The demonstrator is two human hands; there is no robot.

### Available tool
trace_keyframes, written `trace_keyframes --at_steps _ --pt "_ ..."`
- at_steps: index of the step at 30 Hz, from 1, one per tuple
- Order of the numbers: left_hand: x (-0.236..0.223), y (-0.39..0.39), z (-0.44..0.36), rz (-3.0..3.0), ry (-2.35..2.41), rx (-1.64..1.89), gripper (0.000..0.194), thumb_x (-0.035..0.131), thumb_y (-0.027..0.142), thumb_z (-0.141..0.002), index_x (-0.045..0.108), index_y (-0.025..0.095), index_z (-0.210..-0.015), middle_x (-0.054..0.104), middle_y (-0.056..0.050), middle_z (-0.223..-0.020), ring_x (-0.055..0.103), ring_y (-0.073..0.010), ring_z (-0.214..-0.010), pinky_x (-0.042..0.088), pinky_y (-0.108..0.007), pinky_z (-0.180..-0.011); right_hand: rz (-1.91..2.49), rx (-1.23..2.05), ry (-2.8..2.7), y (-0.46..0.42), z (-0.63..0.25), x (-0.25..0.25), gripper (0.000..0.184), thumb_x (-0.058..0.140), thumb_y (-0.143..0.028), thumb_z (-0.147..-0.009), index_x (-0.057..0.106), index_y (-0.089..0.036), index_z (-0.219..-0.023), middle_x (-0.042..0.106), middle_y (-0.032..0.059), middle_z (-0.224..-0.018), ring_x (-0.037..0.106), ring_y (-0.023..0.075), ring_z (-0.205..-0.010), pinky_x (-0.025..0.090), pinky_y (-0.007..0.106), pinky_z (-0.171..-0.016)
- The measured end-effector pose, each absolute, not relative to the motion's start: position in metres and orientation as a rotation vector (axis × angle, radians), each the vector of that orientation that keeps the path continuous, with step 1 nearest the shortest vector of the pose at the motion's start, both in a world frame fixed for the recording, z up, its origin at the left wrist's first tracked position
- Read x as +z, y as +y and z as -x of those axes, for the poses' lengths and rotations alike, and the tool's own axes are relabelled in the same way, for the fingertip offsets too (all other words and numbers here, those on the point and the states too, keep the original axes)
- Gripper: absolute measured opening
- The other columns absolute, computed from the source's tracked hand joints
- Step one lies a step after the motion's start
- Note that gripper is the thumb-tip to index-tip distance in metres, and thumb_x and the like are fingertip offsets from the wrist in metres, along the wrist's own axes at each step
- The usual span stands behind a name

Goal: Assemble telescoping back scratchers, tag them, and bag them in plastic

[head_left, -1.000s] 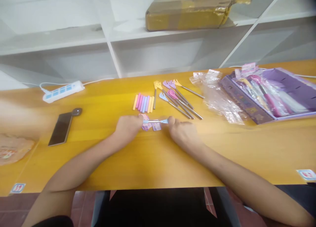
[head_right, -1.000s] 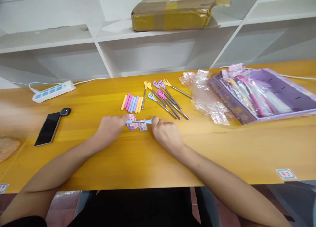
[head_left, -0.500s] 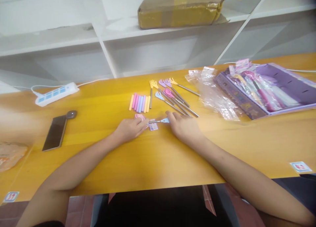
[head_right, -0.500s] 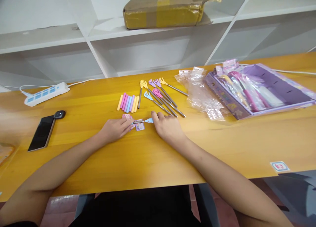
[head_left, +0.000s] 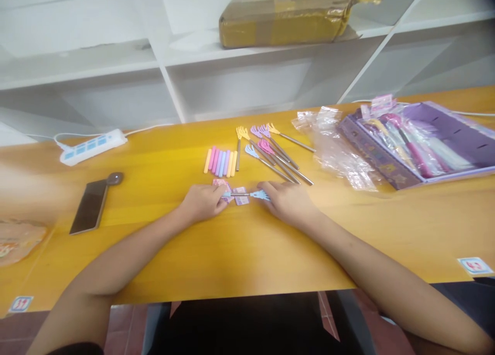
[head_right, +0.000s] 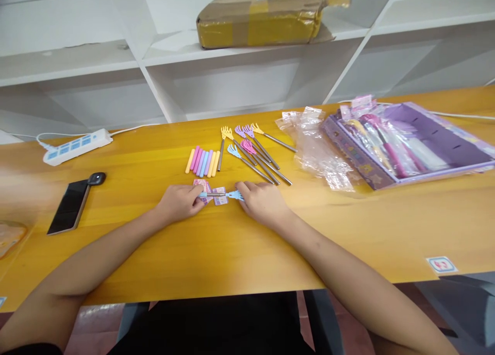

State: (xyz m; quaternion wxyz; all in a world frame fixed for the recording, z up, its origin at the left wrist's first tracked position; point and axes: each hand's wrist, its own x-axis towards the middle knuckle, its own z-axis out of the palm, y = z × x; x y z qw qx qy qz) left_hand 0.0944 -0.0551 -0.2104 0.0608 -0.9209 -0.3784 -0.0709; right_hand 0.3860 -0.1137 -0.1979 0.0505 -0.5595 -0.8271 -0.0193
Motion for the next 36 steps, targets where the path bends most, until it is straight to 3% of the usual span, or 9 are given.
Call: trace_keyframes --at_steps 7,10,14,21,26,29,32,36 --pt "-0.202 -0.057 -0.099 2.747 -1.348 -0.017 0.025 0.058 0.032 -0.102 0.075 0.018 -0.114 0.084 -0.010 -0.090 0.079 -0.0291 -0.081 0.041 -0.033 -0.059 1.331 -0.276 -2.455 -0.117 -0.384 -0.208 0.028 0.048 -0.027 -0.109 0.073 -0.015 -0.115 0.072 0.0071 -0.097 0.053 0.0155 -0.072 0.024 0.034 -0.069" --pt "-0.200 -0.058 -0.101 2.759 -1.349 -0.003 0.026 0.056 0.032 -0.103 0.075 0.018 -0.113 0.084 -0.012 -0.093 0.080 -0.0290 -0.083 0.042 -0.033 -0.061 1.326 -0.343 -2.434 -0.118 -0.384 -0.206 0.026 0.049 -0.025 -0.107 0.072 -0.015 -0.109 0.070 0.0065 -0.101 0.047 0.0145 -0.070 0.024 0.033 -0.068" --pt "-0.199 -0.057 -0.100 2.762 -1.394 -0.043 0.026 0.055 0.031 -0.102 0.075 0.018 -0.113 0.084 -0.011 -0.092 0.079 -0.0288 -0.083 0.041 -0.033 -0.061 1.399 -0.342 -2.446 -0.117 -0.388 -0.203 0.028 0.049 -0.029 -0.109 0.073 -0.016 -0.116 0.071 0.0063 -0.107 0.044 0.0147 -0.069 0.026 0.033 -0.069" --pt "-0.193 -0.056 -0.100 2.709 -1.511 -0.069 0.032 0.063 0.046 -0.099 0.077 0.020 -0.109 0.083 -0.011 -0.087 0.078 -0.0301 -0.082 0.038 -0.034 -0.060 1.282 -0.465 -2.471 -0.115 -0.393 -0.198 0.033 0.047 -0.030 -0.117 0.072 -0.018 -0.134 0.071 0.0079 -0.113 0.053 0.0133 -0.076 0.033 0.031 -0.072" --pt "-0.179 -0.061 -0.109 2.726 -1.623 0.077 0.031 0.063 0.049 -0.102 0.078 0.022 -0.106 0.084 -0.010 -0.092 0.079 -0.0303 -0.085 0.041 -0.034 -0.062 1.014 -0.632 -2.405 -0.118 -0.392 -0.193 0.026 0.053 -0.022 -0.114 0.073 -0.020 -0.131 0.073 0.0063 -0.114 0.059 0.0126 -0.084 0.038 0.030 -0.076" --pt "-0.170 -0.065 -0.112 2.721 -1.615 0.141 0.035 0.063 0.053 -0.102 0.080 0.022 -0.105 0.085 -0.011 -0.095 0.080 -0.0318 -0.088 0.043 -0.034 -0.064 0.933 -0.547 -2.448 -0.121 -0.391 -0.194 0.032 0.049 -0.015 -0.113 0.071 -0.022 -0.136 0.074 0.0066 -0.113 0.062 0.0122 -0.089 0.039 0.029 -0.075" --pt "-0.164 -0.064 -0.111 2.696 -1.602 0.209 0.037 0.057 0.049 -0.106 0.083 0.022 -0.106 0.084 -0.013 -0.094 0.079 -0.0324 -0.086 0.044 -0.034 -0.065 0.955 -0.469 -2.465 -0.122 -0.393 -0.196 0.036 0.048 -0.014 -0.113 0.070 -0.022 -0.141 0.075 0.0065 -0.114 0.064 0.0131 -0.092 0.039 0.031 -0.076" --pt "-0.152 -0.045 -0.098 2.591 -1.688 0.202 0.042 0.047 0.041 -0.109 0.084 0.026 -0.118 0.084 -0.014 -0.096 0.078 -0.0329 -0.088 0.045 -0.035 -0.069 1.121 -0.513 -2.344 -0.111 -0.406 -0.192 0.034 0.045 -0.014 -0.114 0.074 -0.022 -0.131 0.076 0.0065 -0.113 0.060 0.0136 -0.089 0.037 0.031 -0.080"
